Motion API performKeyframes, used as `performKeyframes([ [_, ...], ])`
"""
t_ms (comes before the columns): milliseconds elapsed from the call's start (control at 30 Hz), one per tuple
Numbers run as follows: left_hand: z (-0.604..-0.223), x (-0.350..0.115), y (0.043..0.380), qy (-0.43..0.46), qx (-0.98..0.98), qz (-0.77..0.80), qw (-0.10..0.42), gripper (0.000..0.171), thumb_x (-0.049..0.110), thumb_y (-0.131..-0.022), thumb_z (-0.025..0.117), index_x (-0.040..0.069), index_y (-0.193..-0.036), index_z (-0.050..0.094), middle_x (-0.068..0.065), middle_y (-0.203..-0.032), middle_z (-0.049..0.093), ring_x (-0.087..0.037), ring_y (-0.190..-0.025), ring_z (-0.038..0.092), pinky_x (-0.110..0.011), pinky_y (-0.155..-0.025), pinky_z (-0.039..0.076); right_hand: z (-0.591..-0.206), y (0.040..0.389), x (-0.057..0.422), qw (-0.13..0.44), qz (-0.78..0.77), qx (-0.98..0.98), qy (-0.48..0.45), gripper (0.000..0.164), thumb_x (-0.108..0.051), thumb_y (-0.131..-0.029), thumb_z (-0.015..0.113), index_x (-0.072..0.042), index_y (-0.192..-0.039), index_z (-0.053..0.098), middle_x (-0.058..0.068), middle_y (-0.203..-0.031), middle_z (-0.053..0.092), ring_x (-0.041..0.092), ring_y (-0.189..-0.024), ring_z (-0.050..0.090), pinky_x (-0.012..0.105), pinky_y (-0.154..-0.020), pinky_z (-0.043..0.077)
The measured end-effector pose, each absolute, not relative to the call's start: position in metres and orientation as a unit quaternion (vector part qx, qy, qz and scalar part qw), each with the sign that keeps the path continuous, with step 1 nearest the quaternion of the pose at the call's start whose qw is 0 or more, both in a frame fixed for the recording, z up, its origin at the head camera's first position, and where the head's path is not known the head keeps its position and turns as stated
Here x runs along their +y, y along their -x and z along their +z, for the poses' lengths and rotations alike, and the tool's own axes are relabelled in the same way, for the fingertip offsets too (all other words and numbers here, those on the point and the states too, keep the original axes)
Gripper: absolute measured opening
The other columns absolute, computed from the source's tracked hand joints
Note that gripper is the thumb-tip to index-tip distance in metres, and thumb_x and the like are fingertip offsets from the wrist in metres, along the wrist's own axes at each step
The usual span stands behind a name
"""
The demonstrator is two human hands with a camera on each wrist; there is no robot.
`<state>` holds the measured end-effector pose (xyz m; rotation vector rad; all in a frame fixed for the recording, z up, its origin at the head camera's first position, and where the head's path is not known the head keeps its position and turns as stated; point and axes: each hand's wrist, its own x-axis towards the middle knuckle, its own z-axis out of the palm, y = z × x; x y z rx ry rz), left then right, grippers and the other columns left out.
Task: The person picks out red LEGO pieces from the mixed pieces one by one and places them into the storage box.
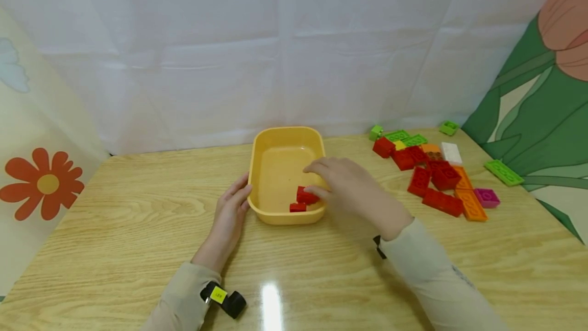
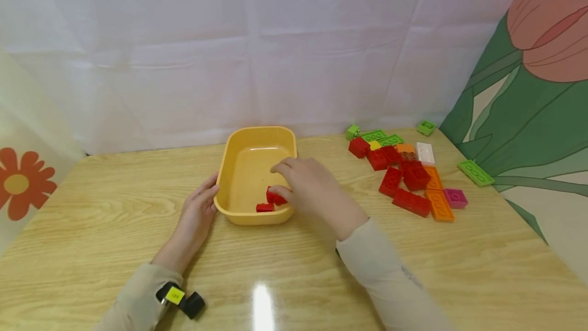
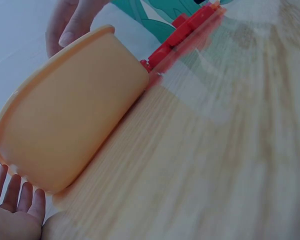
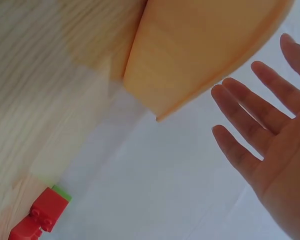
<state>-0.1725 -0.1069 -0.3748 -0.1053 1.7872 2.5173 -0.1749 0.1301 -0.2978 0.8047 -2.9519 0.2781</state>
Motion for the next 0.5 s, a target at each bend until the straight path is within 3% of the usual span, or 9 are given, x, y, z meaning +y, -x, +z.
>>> performKeyframes([
  [500,-0.375,-0.107,0.173,0.036,0.58,0.813,0.028,0.05,0.012,-0.095,0.047,0.0,-0.142,0.037,-0.01,-0.15,0.038,-0.014,-0.124,0.046,-0.011,-0.086,0.05,-0.287,0.182,0.157,0.053,0.1,-0.966,-0.232,0.049,-0.042,-0.089,0.056,-0.009,-0.126,0.058,0.013,-0.129,0.063,0.032,-0.117,0.054,0.052,-0.101,0.046],
])
